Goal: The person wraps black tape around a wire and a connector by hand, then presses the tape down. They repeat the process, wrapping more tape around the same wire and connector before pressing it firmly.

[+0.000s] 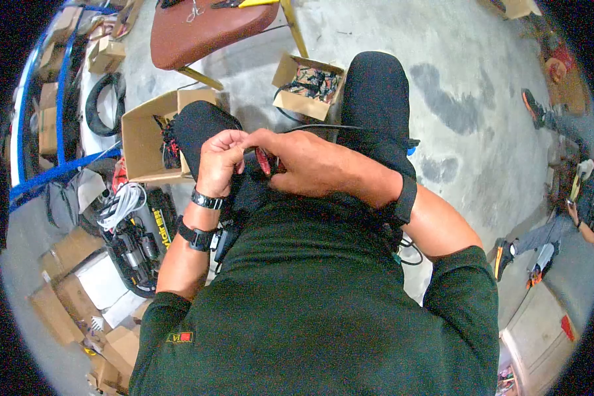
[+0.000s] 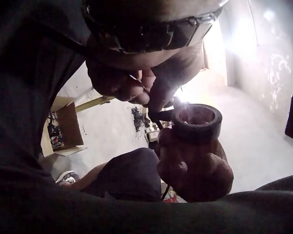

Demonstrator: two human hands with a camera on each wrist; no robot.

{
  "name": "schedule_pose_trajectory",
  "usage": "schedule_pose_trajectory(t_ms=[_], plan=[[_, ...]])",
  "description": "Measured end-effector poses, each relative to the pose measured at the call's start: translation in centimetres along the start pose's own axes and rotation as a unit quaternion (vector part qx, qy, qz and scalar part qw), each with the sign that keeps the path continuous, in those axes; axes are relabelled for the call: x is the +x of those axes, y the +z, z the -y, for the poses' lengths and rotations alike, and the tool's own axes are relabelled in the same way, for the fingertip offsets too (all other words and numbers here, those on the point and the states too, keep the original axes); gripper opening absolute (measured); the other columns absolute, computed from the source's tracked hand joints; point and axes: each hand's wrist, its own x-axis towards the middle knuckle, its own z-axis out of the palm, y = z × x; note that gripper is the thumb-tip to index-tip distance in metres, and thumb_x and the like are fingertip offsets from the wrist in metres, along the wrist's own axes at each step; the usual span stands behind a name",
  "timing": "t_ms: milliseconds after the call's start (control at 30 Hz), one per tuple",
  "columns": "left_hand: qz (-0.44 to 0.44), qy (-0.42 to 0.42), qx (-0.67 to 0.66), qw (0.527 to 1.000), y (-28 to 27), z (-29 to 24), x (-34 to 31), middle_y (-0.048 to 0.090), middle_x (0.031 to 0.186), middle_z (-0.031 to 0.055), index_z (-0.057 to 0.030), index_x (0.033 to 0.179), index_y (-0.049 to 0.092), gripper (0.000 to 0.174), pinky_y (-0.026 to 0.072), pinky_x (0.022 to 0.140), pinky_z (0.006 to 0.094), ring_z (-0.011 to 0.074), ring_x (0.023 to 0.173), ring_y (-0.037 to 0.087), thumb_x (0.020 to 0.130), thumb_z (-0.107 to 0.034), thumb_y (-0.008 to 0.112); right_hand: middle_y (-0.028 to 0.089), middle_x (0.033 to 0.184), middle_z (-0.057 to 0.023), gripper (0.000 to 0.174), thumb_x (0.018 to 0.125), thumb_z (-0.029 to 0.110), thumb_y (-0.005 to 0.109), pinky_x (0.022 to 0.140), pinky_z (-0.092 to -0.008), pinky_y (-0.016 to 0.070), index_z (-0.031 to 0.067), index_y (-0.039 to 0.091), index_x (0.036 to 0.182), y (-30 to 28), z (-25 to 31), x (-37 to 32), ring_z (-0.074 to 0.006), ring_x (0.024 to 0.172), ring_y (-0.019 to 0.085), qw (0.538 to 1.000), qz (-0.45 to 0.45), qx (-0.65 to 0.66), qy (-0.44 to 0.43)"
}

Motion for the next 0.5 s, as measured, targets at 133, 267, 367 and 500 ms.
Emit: schedule_pose_trajectory(t_ms=[133,267,367,500], plan=[[0.003,0.002,0.012,1.0,0.2,-0.5,-0.4,0.063,0.069,-0.0012,-0.0012,0.092,0.068,0.008,0.0355,0.044,0.0189,0.0045,0.05,0.049,0.089,-0.008,0.069,0.062,0.1,-0.0114,0.062,0.075,0.001,0.07,0.073,-0.0338,0.0545,0.0066,0.048,0.132,-0.2,0.4,-0.1,-0.0206,0.083,0.065,0.999,0.01,-0.035,-0.013],[0.006,-0.001,0.017,1.0,0.2,-0.8,-0.4,0.065,0.07,0.0001,-0.0014,0.092,0.068,0.008,0.0365,0.045,0.0189,0.0048,0.051,0.05,0.087,-0.007,0.071,0.061,0.107,-0.0121,0.063,0.072,-0.002,0.07,0.076,-0.0346,0.0544,0.006,0.05,0.131,0.9,-0.7,-0.6,-0.0225,0.088,0.064,0.999,0.01,-0.048,-0.024],[0.001,-0.009,0.022,1.0,0.4,-1.1,-0.4,0.066,0.072,0.0011,-0.0016,0.092,0.068,0.009,0.0373,0.046,0.0188,0.0049,0.052,0.052,0.085,-0.006,0.072,0.062,0.098,-0.0129,0.054,0.072,-0.003,0.064,0.076,-0.0418,0.0527,0.0062,0.052,0.124,2.6,-2.9,-0.9,-0.0324,0.087,0.064,0.994,-0.038,-0.06,-0.077],[-0.005,0.001,0.021,1.0,0.4,-0.9,-0.3,0.068,0.073,0.0014,-0.0016,0.092,0.069,0.01,0.0382,0.046,0.0186,0.0047,0.052,0.052,0.084,-0.004,0.073,0.062,0.1,-0.014,0.052,0.072,-0.003,0.065,0.078,-0.0425,0.0532,0.0048,0.054,0.122,2.7,-3.1,-1.0,-0.0326,0.09,0.065,0.991,-0.06,-0.074,-0.096]])
